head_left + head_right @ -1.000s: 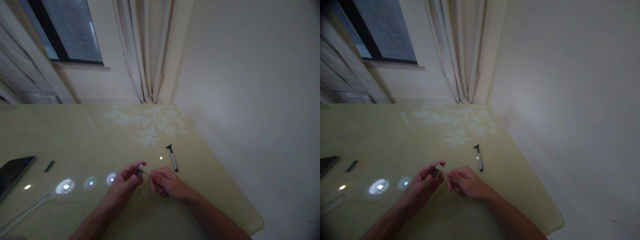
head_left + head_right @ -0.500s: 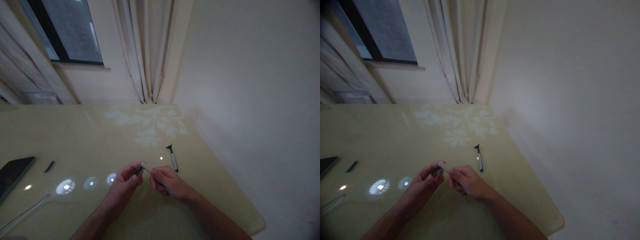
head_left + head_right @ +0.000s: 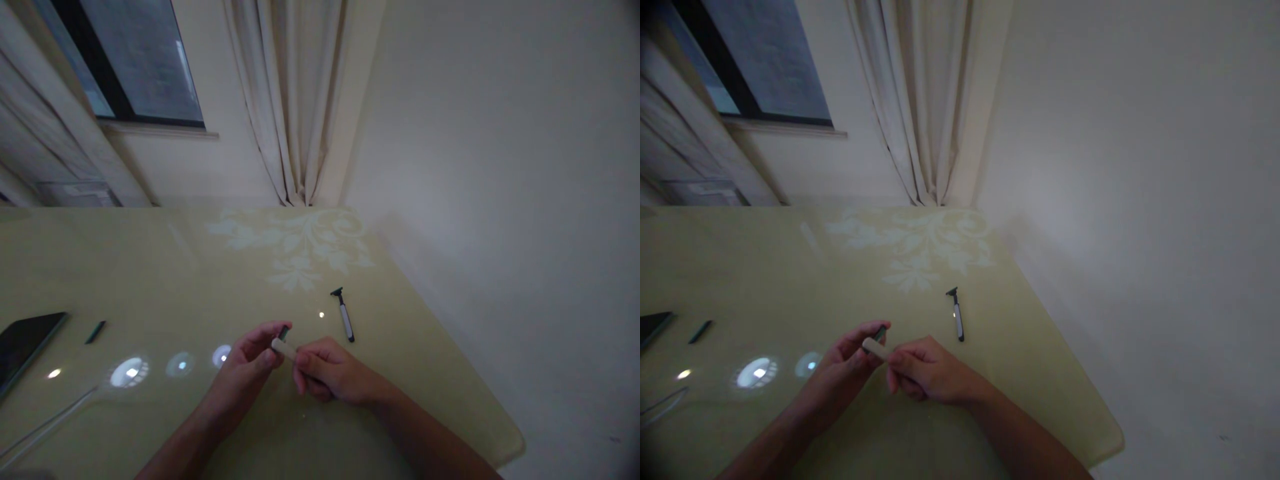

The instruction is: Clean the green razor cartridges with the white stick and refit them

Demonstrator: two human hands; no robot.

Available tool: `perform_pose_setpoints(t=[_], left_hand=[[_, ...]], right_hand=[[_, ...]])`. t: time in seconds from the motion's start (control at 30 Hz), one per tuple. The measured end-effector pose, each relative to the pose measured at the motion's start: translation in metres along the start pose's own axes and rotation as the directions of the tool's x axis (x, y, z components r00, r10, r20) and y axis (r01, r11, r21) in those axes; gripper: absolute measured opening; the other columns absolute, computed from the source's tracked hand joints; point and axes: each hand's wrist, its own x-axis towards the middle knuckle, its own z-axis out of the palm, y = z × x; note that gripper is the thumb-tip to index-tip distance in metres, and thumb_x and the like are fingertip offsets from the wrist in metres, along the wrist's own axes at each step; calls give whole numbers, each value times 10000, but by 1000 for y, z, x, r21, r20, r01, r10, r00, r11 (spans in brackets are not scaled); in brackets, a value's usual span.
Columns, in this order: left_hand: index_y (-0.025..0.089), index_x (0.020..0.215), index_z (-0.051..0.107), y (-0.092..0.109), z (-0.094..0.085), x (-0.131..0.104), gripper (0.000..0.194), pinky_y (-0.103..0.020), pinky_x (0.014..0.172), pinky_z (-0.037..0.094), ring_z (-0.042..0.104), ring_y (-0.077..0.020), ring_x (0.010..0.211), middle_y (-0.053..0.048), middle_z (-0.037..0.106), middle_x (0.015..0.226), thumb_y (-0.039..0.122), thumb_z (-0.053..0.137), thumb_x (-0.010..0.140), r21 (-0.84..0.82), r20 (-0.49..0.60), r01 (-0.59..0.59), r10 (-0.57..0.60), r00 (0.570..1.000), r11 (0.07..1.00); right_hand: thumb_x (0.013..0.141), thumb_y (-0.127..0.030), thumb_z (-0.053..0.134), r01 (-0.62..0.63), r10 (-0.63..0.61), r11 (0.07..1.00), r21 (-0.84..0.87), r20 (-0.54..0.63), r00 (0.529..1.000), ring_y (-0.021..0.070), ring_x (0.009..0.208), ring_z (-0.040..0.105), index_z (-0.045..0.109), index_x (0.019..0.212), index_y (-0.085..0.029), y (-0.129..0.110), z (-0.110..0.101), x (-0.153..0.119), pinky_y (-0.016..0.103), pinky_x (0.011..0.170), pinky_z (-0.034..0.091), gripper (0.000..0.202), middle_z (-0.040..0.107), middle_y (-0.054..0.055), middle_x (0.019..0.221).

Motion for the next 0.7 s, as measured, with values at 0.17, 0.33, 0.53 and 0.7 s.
perform_pose_setpoints(t=[0.17,0.33,0.53,0.7], left_hand=[[246,1059,881,-1,-3,0,569,-265,761,523,640,-181,820,-91,788,1007,467,1045,560,-32,2,15,-15,1000,999],[251,1071,882,-2,-2,1,554,-237,722,515,613,-158,779,-92,786,996,462,1038,583,-33,27,3,-3,1000,999],[259,1083,882,1,-1,-1,567,-246,727,522,609,-162,777,-78,762,940,477,1034,582,-13,31,16,-16,999,1000],[267,1061,885,3,0,-1,581,-250,753,521,621,-184,840,-87,767,976,517,1034,558,-5,24,3,-3,1000,1000]], right_hand=[[982,-719,624,51,-56,998,-48,-119,991,61,416,300,622,763,-160,0,-4,1,207,421,231,600,402,-96,497],[999,-721,592,47,-54,996,-74,-101,993,62,414,322,623,755,-160,-1,-4,1,205,423,253,613,425,-86,504],[982,-749,590,44,-48,994,-100,-37,998,65,414,358,644,765,-154,-4,-2,-1,204,429,275,636,453,-79,495],[966,-769,592,24,-33,998,-63,-133,991,69,397,327,611,760,-174,-3,-5,2,199,392,260,630,424,-92,485]])
